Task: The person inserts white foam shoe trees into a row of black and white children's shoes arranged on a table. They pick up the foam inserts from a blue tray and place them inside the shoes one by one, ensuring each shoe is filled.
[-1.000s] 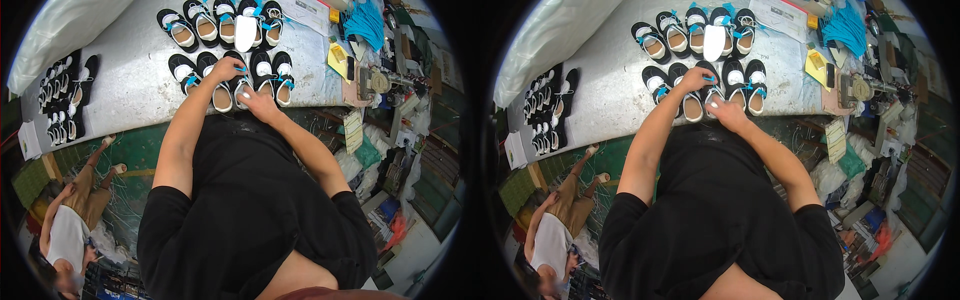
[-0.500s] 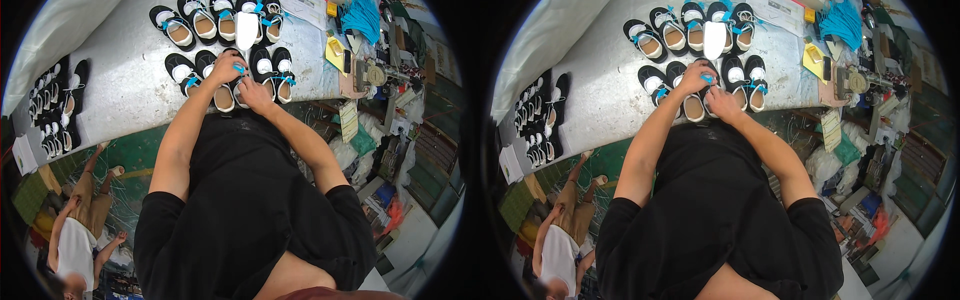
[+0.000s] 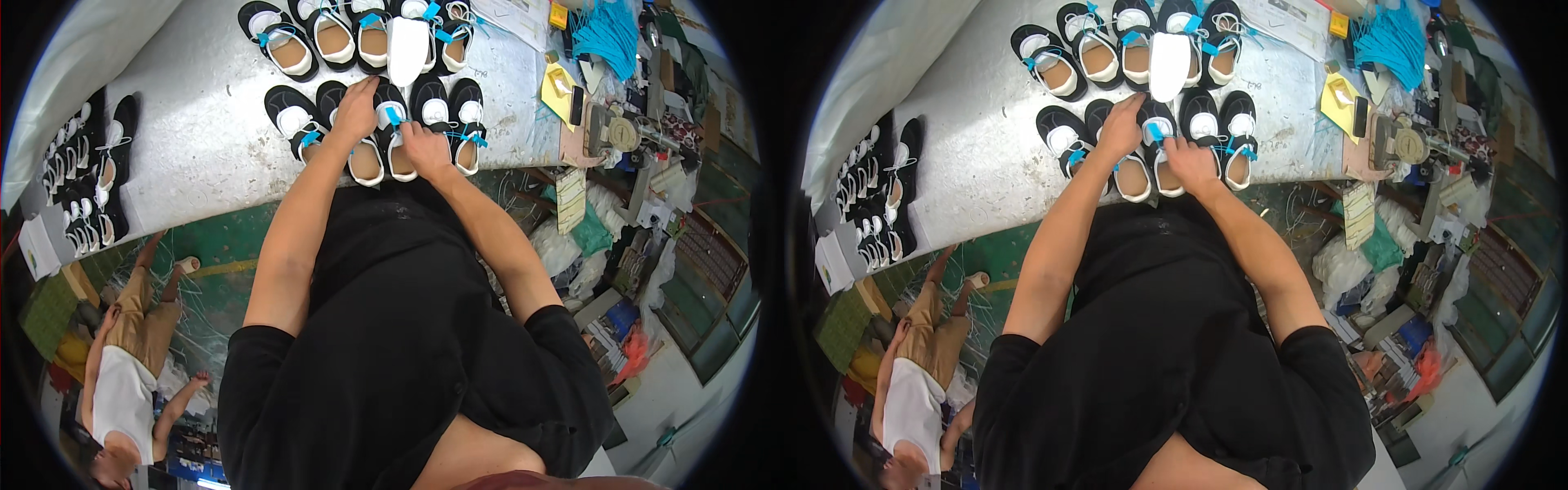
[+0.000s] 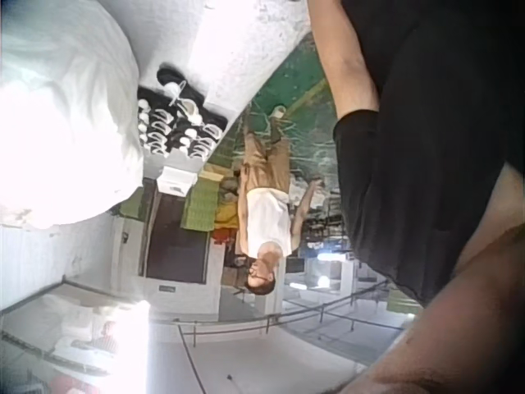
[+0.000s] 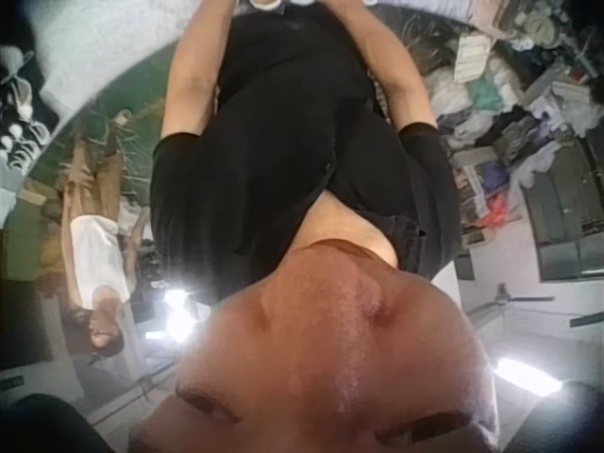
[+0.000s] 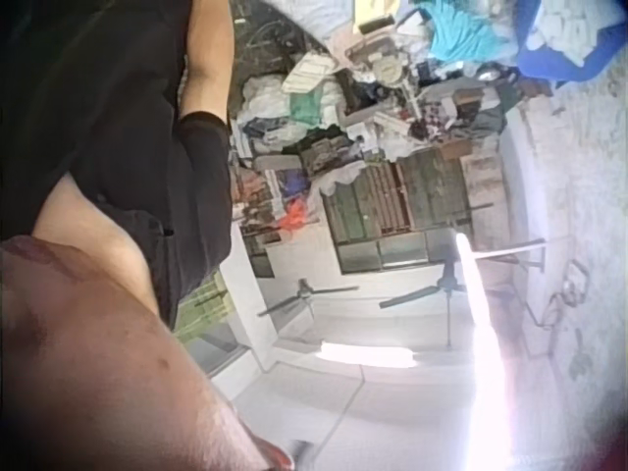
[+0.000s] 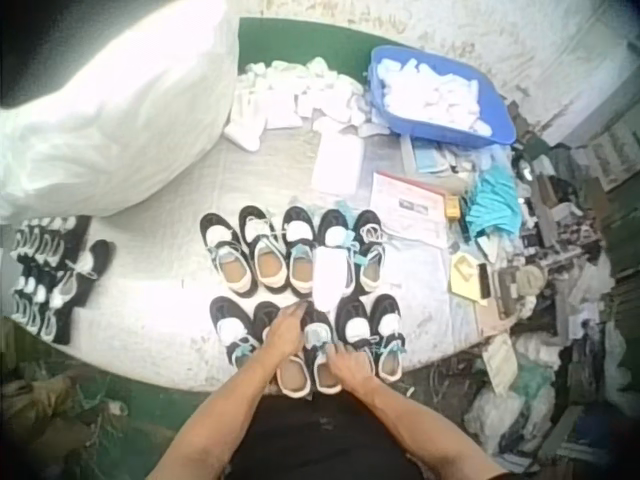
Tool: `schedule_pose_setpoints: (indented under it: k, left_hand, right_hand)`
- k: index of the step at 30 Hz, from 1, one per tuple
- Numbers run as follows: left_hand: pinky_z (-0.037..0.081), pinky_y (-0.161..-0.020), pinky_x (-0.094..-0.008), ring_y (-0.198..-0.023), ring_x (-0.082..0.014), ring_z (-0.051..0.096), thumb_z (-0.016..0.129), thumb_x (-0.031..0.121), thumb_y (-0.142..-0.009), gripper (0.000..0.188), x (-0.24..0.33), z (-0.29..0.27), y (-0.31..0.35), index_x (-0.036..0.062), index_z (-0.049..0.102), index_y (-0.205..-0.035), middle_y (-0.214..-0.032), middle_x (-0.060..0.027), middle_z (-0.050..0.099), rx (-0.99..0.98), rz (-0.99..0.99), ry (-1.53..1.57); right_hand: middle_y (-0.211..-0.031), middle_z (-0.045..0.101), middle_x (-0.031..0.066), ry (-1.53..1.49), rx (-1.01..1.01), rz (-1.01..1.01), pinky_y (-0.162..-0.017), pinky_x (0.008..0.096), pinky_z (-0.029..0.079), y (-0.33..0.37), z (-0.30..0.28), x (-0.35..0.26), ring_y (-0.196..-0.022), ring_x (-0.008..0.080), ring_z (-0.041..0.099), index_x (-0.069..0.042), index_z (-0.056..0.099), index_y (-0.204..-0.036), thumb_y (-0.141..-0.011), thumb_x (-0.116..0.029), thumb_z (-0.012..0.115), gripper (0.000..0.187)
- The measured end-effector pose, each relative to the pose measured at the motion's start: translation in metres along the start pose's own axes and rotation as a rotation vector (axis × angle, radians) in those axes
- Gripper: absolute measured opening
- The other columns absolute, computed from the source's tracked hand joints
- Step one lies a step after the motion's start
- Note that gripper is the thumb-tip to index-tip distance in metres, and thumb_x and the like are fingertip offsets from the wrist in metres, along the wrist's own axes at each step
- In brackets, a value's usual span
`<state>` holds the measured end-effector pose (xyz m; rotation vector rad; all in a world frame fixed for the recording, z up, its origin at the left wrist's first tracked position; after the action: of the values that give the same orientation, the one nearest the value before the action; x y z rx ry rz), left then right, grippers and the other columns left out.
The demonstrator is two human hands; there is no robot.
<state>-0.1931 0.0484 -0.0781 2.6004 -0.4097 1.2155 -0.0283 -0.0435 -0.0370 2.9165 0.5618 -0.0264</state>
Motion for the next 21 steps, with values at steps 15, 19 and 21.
schedule_pose_setpoints:
  k: [15, 19, 21]
  left_hand:
    - [0.041, -0.118, -0.0440, -0.137, -0.0403, 0.053, 0.051, -0.009, -0.077, 0.063, 0.007, -0.008, 0.000, -0.0061, 0.058, -0.140, -0.147, -0.0268, 0.056, -0.012, -0.043, 0.059]
    - [0.055, -0.095, -0.0381, -0.104, -0.0331, 0.073, 0.056, -0.006, -0.084, 0.044, -0.014, -0.016, 0.012, 0.0007, 0.070, -0.125, -0.116, -0.0199, 0.075, 0.210, -0.300, 0.345]
    - [0.056, -0.085, -0.0328, -0.091, -0.0225, 0.073, 0.057, -0.006, -0.091, 0.034, -0.013, -0.014, 0.004, 0.0011, 0.072, -0.121, -0.104, -0.0158, 0.077, 0.411, -0.294, 0.463]
  right_hand:
    - [-0.111, 0.074, 0.0222, -0.239, -0.599, -0.016, -0.080, 0.0493, 0.060, -0.066, -0.048, 0.006, -0.095, 0.0368, 0.076, -0.002, 0.068, -0.111, -0.090, -0.016, 0.069, 0.026]
    - [-0.117, 0.068, 0.0297, -0.396, -0.190, 0.204, -0.083, 0.0512, 0.059, -0.144, -0.169, 0.035, -0.109, 0.0437, 0.069, 0.002, 0.056, -0.135, -0.087, -0.053, 0.076, 0.076]
    - [-0.126, 0.059, 0.0327, -0.293, 0.095, 0.350, -0.083, 0.0533, 0.058, -0.178, -0.140, 0.066, -0.112, 0.0485, 0.065, 0.001, 0.045, -0.144, -0.088, -0.063, 0.071, 0.088]
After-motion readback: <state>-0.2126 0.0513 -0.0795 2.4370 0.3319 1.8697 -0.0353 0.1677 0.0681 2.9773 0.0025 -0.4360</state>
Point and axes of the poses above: each hand's wrist, its own y-axis away from the middle knuckle, its own z-axis out of the palm, x = y × z, the point moved 4 cm from there along -y, towards the middle knuckle
